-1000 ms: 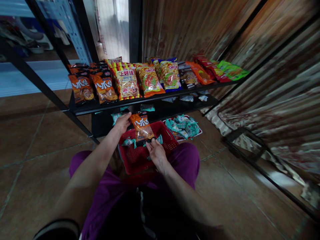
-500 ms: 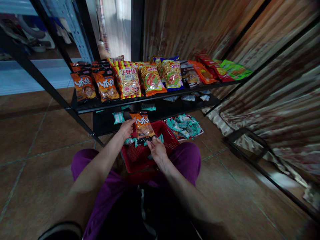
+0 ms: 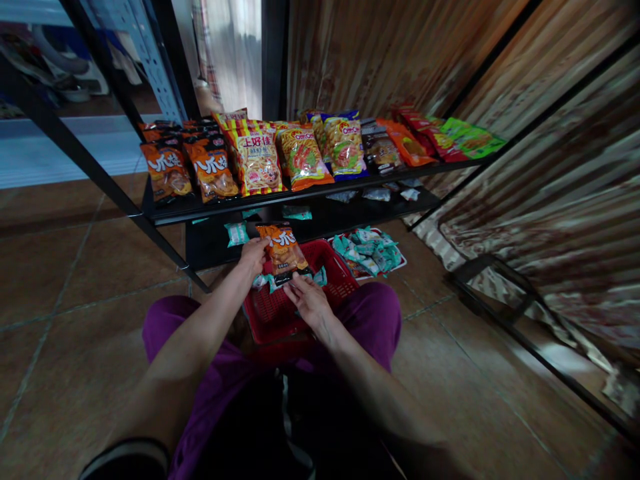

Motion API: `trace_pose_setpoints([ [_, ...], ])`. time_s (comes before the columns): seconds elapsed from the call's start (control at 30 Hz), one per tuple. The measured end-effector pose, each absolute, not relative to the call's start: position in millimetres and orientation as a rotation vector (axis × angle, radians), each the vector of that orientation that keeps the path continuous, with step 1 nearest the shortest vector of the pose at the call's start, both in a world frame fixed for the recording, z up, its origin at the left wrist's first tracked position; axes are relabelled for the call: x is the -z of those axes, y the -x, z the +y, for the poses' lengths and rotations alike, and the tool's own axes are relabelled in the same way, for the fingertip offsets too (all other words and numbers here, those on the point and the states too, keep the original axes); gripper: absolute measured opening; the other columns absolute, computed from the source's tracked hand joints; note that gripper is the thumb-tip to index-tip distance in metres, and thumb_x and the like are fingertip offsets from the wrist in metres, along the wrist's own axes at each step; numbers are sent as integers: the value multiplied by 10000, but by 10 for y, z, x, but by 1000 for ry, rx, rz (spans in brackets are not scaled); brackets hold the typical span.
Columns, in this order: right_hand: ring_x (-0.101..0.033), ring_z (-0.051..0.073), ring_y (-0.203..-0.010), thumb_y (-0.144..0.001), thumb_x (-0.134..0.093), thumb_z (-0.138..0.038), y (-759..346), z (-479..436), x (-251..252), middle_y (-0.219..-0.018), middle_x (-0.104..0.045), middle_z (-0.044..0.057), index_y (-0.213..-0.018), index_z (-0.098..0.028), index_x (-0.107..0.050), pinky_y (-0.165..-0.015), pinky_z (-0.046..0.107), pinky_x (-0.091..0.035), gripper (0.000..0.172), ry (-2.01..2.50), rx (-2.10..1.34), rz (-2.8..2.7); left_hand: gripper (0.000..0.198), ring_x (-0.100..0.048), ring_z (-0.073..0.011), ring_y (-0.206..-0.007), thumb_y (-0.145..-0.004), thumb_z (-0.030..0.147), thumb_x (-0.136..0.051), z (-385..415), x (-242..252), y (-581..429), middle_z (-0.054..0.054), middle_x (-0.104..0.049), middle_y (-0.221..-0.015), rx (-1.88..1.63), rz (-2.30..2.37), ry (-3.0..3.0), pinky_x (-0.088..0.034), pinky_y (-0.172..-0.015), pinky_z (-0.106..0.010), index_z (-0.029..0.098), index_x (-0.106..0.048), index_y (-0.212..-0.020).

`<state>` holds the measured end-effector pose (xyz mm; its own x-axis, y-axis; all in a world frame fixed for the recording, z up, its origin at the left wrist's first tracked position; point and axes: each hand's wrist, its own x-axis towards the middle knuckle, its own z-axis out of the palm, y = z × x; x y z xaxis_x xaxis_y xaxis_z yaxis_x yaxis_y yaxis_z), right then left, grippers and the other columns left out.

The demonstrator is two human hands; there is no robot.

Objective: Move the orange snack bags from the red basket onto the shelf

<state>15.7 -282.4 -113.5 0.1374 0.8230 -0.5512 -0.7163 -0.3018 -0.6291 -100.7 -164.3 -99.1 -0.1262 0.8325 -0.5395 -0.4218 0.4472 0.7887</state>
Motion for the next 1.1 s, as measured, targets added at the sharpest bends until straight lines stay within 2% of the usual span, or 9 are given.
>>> trace_pose_setpoints([
  [0.23,-659,96,-573,-556,-832,-154,-94,-2797,1103,-551,-642,-60,-580,-183,-510,-567,181,-552,325,1119,-1554,-154,184,-581,-110,-564,-709,189,-707,-1621,1006,989,-1,-621,-673,-1142,1255,-410,-493,-617,-270,163,-531,-759],
  [0.47,-675,91,-620,-575,-812,-118,-21,-2806,1110,-583,-641,-66,-606,-177,-528,-524,132,-501,292,1046,-1572,-157,271,-615,-139,-580,-688,314,-755,-1593,1061,961,-8,-630,-651,-1086,1214,-298,-534,-668,-332,150,-560,-778],
  [0.53,-675,94,-627,-563,-822,-135,6,-2817,1111,-580,-637,-61,-608,-173,-535,-508,128,-487,293,1030,-1574,-178,242,-620,-140,-590,-715,299,-735,-1598,1056,958,-17,-637,-668,-1062,1190,-269,-535,-676,-333,143,-571,-801],
  [0.67,-662,94,-624,-529,-841,-156,37,-2817,1111,-559,-622,-67,-591,-176,-542,-565,161,-514,306,992,-1527,-183,167,-632,-154,-622,-802,289,-640,-1656,1007,1005,-50,-652,-702,-1007,1133,-289,-532,-680,-319,135,-594,-846],
  [0.77,-651,99,-628,-512,-845,-166,36,-2782,1123,-549,-609,-72,-578,-181,-549,-593,189,-522,303,985,-1469,-184,233,-629,-161,-628,-802,363,-631,-1761,969,1072,-69,-655,-716,-948,1130,-311,-521,-654,-299,136,-609,-850],
  [0.9,-615,81,-585,-529,-833,-165,18,-2708,1154,-557,-607,-78,-600,-185,-574,-606,200,-525,269,980,-1371,-198,226,-622,-139,-625,-805,357,-627,-1992,963,1108,-75,-675,-777,-922,1125,-357,-500,-640,-272,132,-630,-813],
  [1.1,-621,79,-597,-576,-798,-130,17,-2643,1161,-610,-651,-56,-628,-183,-593,-606,191,-518,218,1002,-1351,-185,188,-622,-123,-635,-660,245,-770,-2305,1007,1020,-50,-686,-723,-957,1006,-416,-483,-674,-246,141,-650,-762],
])
